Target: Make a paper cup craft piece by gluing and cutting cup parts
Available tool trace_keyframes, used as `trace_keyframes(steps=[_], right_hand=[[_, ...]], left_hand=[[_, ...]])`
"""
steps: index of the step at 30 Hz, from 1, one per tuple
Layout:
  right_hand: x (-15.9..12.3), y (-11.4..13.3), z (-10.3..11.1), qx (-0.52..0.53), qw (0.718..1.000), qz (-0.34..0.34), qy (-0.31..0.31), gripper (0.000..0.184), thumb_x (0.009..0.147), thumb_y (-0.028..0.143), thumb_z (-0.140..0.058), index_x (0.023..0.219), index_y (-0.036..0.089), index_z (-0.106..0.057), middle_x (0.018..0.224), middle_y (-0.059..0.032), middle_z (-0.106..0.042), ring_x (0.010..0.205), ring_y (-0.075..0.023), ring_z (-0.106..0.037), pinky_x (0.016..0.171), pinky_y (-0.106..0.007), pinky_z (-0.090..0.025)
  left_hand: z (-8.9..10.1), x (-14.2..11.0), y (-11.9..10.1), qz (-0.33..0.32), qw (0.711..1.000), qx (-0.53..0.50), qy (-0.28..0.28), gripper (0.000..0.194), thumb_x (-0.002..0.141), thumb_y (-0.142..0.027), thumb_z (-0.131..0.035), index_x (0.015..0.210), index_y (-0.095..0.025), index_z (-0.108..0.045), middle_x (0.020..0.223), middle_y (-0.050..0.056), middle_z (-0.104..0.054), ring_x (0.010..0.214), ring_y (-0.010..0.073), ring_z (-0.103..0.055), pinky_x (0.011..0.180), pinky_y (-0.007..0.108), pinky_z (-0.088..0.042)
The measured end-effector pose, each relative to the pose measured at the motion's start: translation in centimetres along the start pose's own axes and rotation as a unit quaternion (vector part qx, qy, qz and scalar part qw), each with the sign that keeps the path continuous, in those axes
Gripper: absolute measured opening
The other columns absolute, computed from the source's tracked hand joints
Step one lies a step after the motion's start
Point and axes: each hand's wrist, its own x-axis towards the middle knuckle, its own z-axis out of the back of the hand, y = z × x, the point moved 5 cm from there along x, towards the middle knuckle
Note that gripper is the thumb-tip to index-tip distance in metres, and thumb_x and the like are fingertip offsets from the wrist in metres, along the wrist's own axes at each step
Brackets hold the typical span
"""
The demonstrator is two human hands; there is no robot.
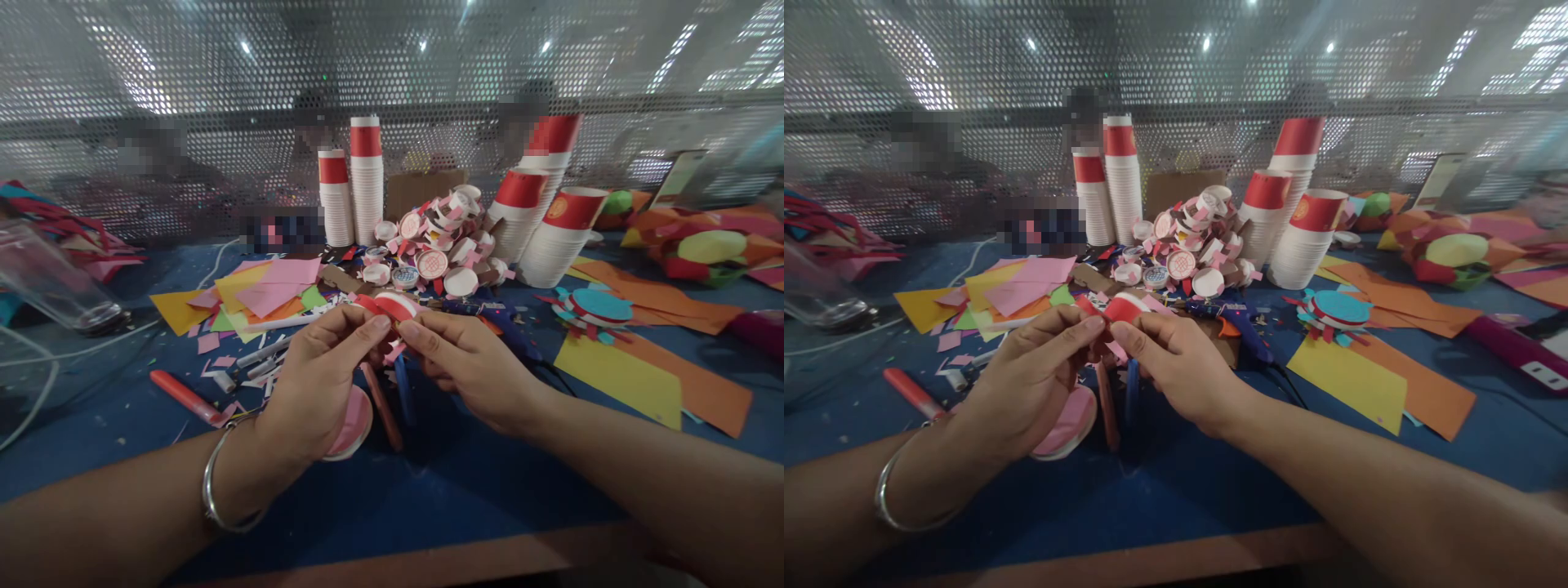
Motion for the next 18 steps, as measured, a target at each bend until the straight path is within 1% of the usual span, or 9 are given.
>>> trace_keyframes(steps=[4,6,8,10,12,14,16,18], right_hand=[[0.1,0.0,0.1,0.024,1.000,-0.009,-0.009,0.047,0.091,0.059,-0.070,0.076,0.019,-0.051,0.064,0.0089,-0.031,0.050,-0.0047,-0.022,0.041,-0.022,-0.012],[0.2,0.1,0.5,0.041,0.999,-0.007,-0.022,0.046,0.091,0.057,-0.071,0.075,0.019,-0.049,0.061,0.0098,-0.030,0.049,-0.0046,-0.021,0.041,-0.021,-0.013],[0.5,0.2,1.1,0.049,0.998,0.002,-0.036,0.047,0.091,0.057,-0.072,0.074,0.020,-0.048,0.060,0.0103,-0.029,0.049,-0.0045,-0.021,0.042,-0.021,-0.014],[0.8,0.2,1.9,0.031,0.998,0.011,-0.047,0.046,0.091,0.057,-0.072,0.076,0.019,-0.050,0.059,0.0100,-0.032,0.048,-0.0042,-0.023,0.042,-0.021,-0.015],[1.2,0.1,2.6,-0.011,0.998,0.015,-0.052,0.044,0.090,0.058,-0.073,0.080,0.019,-0.055,0.059,0.0095,-0.037,0.048,-0.0043,-0.027,0.043,-0.021,-0.018],[1.4,0.0,3.2,-0.043,0.997,0.027,-0.056,0.044,0.088,0.060,-0.074,0.082,0.020,-0.057,0.058,0.0093,-0.038,0.047,-0.0050,-0.030,0.044,-0.022,-0.022],[1.6,0.1,3.3,-0.044,0.997,0.043,-0.057,0.044,0.088,0.060,-0.074,0.082,0.020,-0.058,0.057,0.0097,-0.036,0.047,-0.0058,-0.030,0.045,-0.023,-0.025],[1.5,0.3,3.2,-0.026,0.997,0.052,-0.054,0.044,0.088,0.060,-0.073,0.081,0.021,-0.057,0.056,0.0103,-0.034,0.047,-0.0063,-0.028,0.045,-0.024,-0.024]], left_hand=[[0.2,0.4,-0.3,-0.001,1.000,0.001,-0.014,0.011,0.084,-0.023,-0.076,0.076,-0.019,-0.070,0.077,0.000,-0.069,0.073,0.0139,-0.061,0.069,0.026,-0.050],[0.5,0.8,-0.6,0.003,0.999,-0.001,-0.039,0.011,0.085,-0.021,-0.073,0.075,-0.019,-0.069,0.078,0.000,-0.068,0.074,0.0138,-0.060,0.068,0.025,-0.049],[1.0,1.3,-1.0,0.017,0.997,-0.007,-0.075,0.016,0.086,-0.017,-0.066,0.070,-0.019,-0.067,0.075,0.001,-0.065,0.073,0.0136,-0.059,0.066,0.024,-0.049],[1.4,1.8,-1.2,0.045,0.994,-0.015,-0.094,0.022,0.086,-0.014,-0.057,0.064,-0.018,-0.063,0.071,0.002,-0.062,0.069,0.0134,-0.056,0.062,0.023,-0.048],[1.6,2.1,-1.4,0.076,0.993,-0.031,-0.089,0.023,0.084,-0.014,-0.053,0.063,-0.017,-0.062,0.068,0.002,-0.059,0.064,0.0128,-0.053,0.057,0.022,-0.046],[1.7,2.2,-1.5,0.109,0.991,-0.047,-0.065,0.022,0.083,-0.016,-0.054,0.062,-0.016,-0.061,0.066,0.002,-0.056,0.060,0.0125,-0.052,0.054,0.022,-0.045],[1.5,2.2,-1.6,0.136,0.988,-0.058,-0.040,0.022,0.082,-0.016,-0.054,0.062,-0.015,-0.060,0.067,0.003,-0.055,0.060,0.0127,-0.053,0.054,0.022,-0.047],[1.1,2.0,-1.6,0.160,0.985,-0.064,-0.012,0.024,0.083,-0.015,-0.051,0.061,-0.015,-0.060,0.066,0.003,-0.055,0.060,0.0133,-0.053,0.055,0.023,-0.048]])
